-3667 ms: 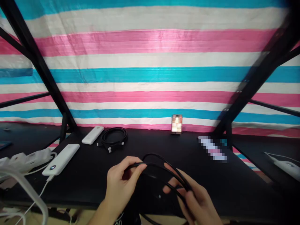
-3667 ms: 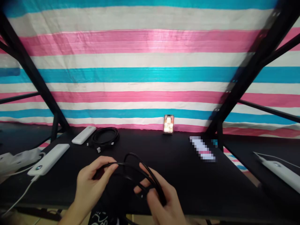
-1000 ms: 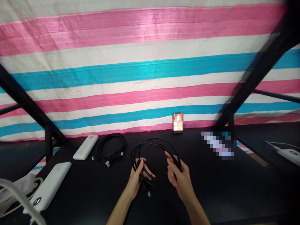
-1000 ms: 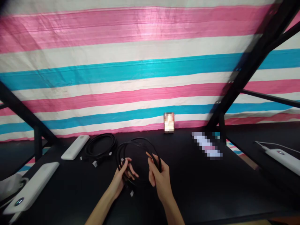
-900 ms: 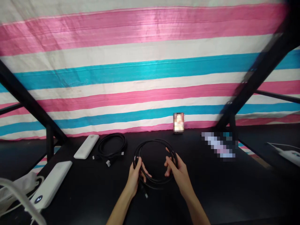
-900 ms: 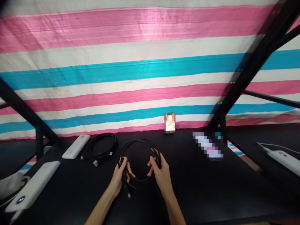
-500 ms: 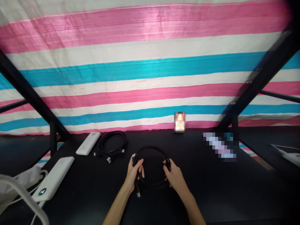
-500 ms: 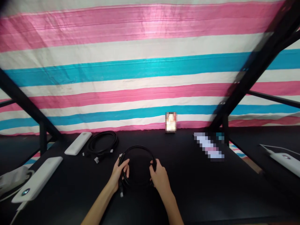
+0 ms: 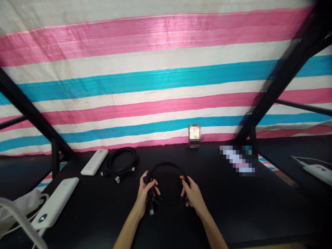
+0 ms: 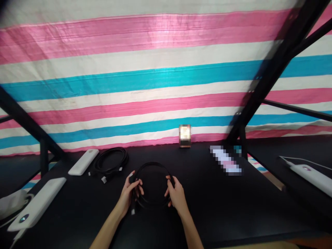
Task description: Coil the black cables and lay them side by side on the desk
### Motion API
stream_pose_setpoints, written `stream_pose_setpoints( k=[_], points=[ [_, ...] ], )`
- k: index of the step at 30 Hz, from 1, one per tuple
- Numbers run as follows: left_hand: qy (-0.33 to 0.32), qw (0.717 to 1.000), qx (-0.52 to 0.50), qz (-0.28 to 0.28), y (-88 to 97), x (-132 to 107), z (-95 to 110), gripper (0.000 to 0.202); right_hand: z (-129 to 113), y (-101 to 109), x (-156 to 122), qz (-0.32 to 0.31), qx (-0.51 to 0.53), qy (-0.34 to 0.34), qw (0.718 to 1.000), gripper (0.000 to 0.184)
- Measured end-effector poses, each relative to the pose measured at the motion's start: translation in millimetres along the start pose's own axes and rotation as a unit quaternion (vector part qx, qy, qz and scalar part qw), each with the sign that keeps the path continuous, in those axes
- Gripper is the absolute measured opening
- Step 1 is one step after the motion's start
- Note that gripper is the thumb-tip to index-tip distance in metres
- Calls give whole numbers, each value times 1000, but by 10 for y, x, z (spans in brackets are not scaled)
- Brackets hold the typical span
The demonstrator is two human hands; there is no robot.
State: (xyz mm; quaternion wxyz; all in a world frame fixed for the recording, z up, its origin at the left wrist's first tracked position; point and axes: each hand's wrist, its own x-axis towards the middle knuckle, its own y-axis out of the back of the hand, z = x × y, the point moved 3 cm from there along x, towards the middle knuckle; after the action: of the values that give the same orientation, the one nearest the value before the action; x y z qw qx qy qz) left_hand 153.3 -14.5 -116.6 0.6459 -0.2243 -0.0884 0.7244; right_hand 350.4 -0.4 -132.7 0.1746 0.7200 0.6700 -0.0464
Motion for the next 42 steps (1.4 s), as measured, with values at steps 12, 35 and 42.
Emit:
stream_pose_setpoints(
  k=[12,35,42],
  points=[
    [-29,996,-83,14,122,127,-6,72,-403,-74,699,-13,-68,84,994,36],
    [-376,833,381,139,425,-26,376,21,-290,-80,850,31,12,190,981,58],
    [-447,639,603,167,860,-181,609,23,-276,-20,834,100,-71,244,962,42]
  ],
)
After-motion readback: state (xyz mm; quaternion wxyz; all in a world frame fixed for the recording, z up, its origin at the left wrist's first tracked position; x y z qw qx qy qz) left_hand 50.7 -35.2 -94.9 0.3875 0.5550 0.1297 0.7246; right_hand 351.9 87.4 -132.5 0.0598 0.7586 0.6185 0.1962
